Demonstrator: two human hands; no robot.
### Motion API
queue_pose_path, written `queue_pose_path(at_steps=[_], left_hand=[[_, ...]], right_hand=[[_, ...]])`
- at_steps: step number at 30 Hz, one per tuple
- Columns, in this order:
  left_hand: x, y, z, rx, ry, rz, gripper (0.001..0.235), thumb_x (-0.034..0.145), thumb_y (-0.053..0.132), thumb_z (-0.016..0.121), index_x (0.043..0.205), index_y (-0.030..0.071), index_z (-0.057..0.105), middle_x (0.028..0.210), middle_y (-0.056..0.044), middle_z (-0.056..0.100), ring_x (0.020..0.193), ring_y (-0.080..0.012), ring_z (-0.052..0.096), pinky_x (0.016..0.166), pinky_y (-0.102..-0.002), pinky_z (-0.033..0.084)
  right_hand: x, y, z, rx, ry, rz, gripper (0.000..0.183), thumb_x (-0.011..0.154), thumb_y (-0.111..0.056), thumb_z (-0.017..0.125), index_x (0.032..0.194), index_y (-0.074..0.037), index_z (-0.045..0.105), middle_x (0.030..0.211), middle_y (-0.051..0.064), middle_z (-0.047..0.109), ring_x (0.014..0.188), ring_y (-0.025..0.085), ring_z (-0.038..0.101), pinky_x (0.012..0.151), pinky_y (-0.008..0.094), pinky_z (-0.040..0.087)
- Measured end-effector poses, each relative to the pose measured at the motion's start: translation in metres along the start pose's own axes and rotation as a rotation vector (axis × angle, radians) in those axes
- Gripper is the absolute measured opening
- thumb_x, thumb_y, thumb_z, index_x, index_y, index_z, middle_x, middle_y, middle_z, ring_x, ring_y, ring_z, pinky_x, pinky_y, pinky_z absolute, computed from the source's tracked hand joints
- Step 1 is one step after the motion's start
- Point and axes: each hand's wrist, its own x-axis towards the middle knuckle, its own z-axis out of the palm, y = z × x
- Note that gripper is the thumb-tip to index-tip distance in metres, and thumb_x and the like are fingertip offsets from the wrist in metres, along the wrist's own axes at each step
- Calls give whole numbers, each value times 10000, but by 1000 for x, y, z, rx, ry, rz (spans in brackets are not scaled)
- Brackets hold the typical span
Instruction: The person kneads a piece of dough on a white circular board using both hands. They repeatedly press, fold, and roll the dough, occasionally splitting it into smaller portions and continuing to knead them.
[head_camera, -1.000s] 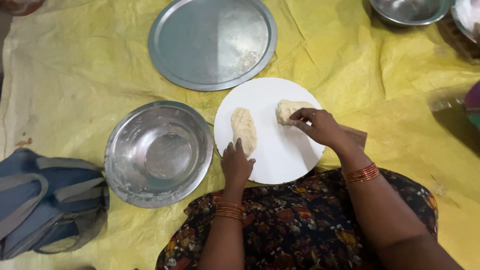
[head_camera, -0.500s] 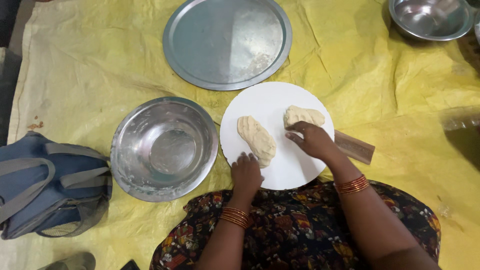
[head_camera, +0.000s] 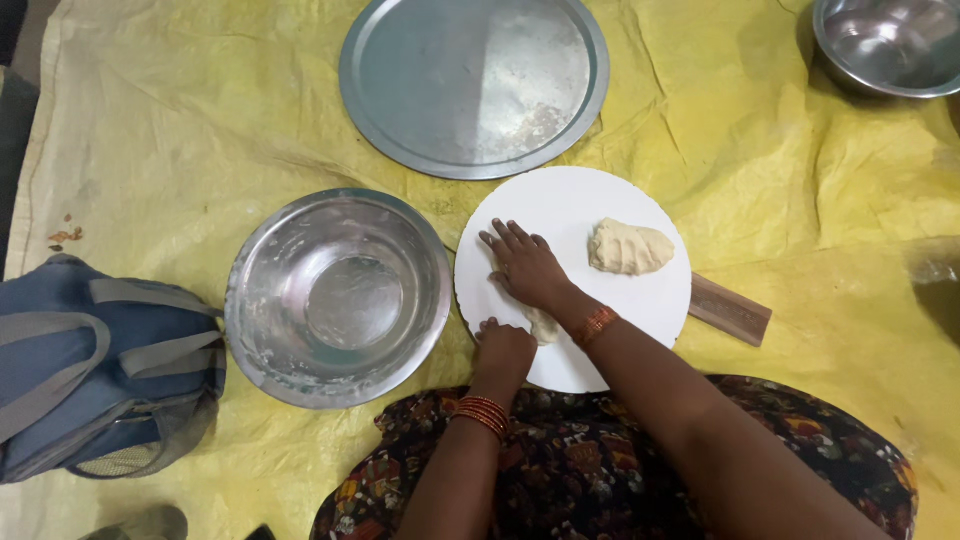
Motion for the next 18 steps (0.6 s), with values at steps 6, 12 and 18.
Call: queue_pose_path(at_steps=[6, 12, 18], left_hand=[[2, 2, 7, -32, -6, 20, 166, 991, 87, 617, 934, 54, 769, 994, -152, 774, 978, -311, 738, 1050, -502, 499], [-5, -7, -4, 24, -63, 152, 120, 938, 128, 704, 893, 60, 793, 947, -150, 783, 923, -271, 758, 1166, -478, 424], [-10, -14, -13, -39, 1, 223, 35, 804, 77, 793, 839, 77, 787, 940, -155, 761, 949, -294, 722, 1124, -510, 426]], right_hand=[[12, 9, -15, 93, -170, 169, 614, 881, -335, 761, 1418, -110, 568, 1453, 110, 556, 1356, 299, 511, 1114, 367, 492], [-82, 27, 19, 65, 110, -52, 458, 992, -278, 611, 1409, -88, 594, 1579, 136, 470, 1462, 310, 431, 1166, 408, 426], [-116, 3, 51, -146, 192, -53, 758, 956, -460, 457, 1546, 8, 372, 1614, 230, 302, 1506, 359, 194, 1192, 540, 136]])
